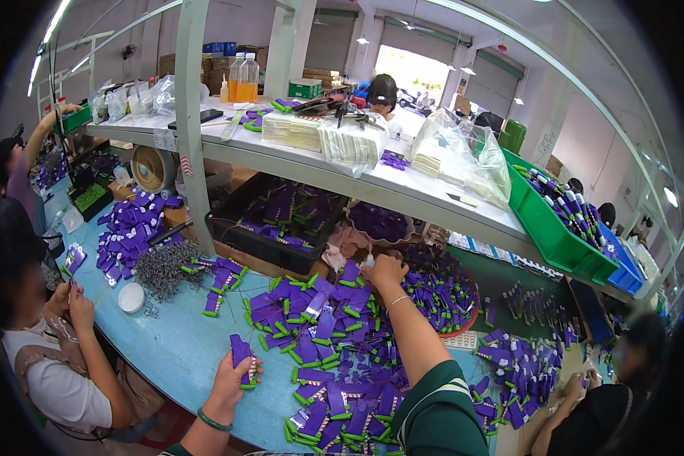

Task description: The person assembles small purple and green plastic components at a factory workstation. They pick up a purple piece, insert a green piece, and then apply glue from a white bottle to the assembly before placing it on the table. The process is repeated continuously with other workers visible in the background.

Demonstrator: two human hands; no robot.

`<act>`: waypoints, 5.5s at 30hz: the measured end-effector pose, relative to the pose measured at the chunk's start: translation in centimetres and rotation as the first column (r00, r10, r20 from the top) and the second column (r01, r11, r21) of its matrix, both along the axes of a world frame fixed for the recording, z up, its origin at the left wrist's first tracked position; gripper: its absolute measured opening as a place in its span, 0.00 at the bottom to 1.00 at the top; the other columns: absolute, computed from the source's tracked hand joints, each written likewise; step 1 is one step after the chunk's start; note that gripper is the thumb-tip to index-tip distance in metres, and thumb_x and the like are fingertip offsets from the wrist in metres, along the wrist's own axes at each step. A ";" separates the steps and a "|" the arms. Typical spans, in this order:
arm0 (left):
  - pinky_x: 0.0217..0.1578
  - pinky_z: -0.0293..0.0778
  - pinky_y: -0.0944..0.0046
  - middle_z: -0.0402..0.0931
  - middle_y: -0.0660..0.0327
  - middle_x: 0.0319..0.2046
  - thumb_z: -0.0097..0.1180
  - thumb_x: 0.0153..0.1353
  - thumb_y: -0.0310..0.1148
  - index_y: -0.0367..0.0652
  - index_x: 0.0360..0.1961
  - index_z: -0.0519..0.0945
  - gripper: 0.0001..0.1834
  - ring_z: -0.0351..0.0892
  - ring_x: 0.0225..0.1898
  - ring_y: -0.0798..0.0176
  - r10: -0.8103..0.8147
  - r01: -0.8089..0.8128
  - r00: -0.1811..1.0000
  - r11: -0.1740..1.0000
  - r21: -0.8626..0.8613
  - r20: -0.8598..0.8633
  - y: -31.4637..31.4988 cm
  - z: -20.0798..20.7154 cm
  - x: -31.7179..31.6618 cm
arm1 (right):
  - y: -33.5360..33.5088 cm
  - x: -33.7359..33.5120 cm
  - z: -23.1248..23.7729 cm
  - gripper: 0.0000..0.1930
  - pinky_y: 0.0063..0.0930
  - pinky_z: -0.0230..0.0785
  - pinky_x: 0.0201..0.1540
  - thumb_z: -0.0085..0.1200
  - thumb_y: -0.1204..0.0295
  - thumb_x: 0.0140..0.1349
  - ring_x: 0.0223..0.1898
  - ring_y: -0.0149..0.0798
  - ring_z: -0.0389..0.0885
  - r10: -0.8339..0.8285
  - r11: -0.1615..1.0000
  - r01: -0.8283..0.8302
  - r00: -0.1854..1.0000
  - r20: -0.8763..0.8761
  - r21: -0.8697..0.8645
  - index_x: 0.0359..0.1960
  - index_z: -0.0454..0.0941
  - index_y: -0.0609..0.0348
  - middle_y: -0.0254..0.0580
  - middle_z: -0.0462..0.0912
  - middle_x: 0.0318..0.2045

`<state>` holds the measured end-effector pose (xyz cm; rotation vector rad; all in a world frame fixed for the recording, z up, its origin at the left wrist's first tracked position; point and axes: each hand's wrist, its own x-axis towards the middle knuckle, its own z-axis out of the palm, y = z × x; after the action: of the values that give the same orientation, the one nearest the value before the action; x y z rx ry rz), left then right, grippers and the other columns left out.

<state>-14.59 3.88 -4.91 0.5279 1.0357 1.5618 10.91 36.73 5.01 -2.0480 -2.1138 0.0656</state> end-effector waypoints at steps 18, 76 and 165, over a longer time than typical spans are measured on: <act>0.32 0.80 0.61 0.77 0.55 0.37 0.53 0.63 0.27 0.42 0.52 0.68 0.16 0.81 0.35 0.60 -0.126 0.099 0.982 0.978 0.184 0.144 -1.3 2.7 2.1 | -26.0 8.6 7.7 0.19 0.21 0.73 0.28 0.53 0.80 0.59 0.25 0.30 0.79 0.286 0.913 -0.366 0.255 -0.924 0.181 0.54 0.71 0.66 0.42 0.80 0.32; 0.43 0.75 0.66 0.72 0.59 0.46 0.47 0.67 0.28 0.37 0.55 0.64 0.17 0.74 0.45 0.68 -0.655 0.672 0.734 0.739 0.052 -0.180 -5.6 7.0 17.1 | -39.0 12.3 0.7 0.19 0.26 0.69 0.25 0.65 0.84 0.40 0.27 0.37 0.76 0.659 0.677 -0.385 0.696 -0.283 0.627 0.38 0.83 0.58 0.37 0.80 0.32; 0.47 0.71 0.62 0.70 0.51 0.49 0.48 0.67 0.26 0.32 0.61 0.56 0.25 0.74 0.48 0.61 -0.375 0.502 0.763 0.857 0.118 -0.527 -5.9 4.1 17.8 | -40.0 12.4 0.5 0.22 0.27 0.67 0.24 0.68 0.83 0.39 0.25 0.38 0.76 0.732 0.630 -0.523 0.648 -0.212 0.574 0.40 0.80 0.53 0.36 0.76 0.34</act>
<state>3.25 -2.02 -0.78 1.3077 0.9825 1.1501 23.29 -3.27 5.55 -0.8149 -2.1695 0.0900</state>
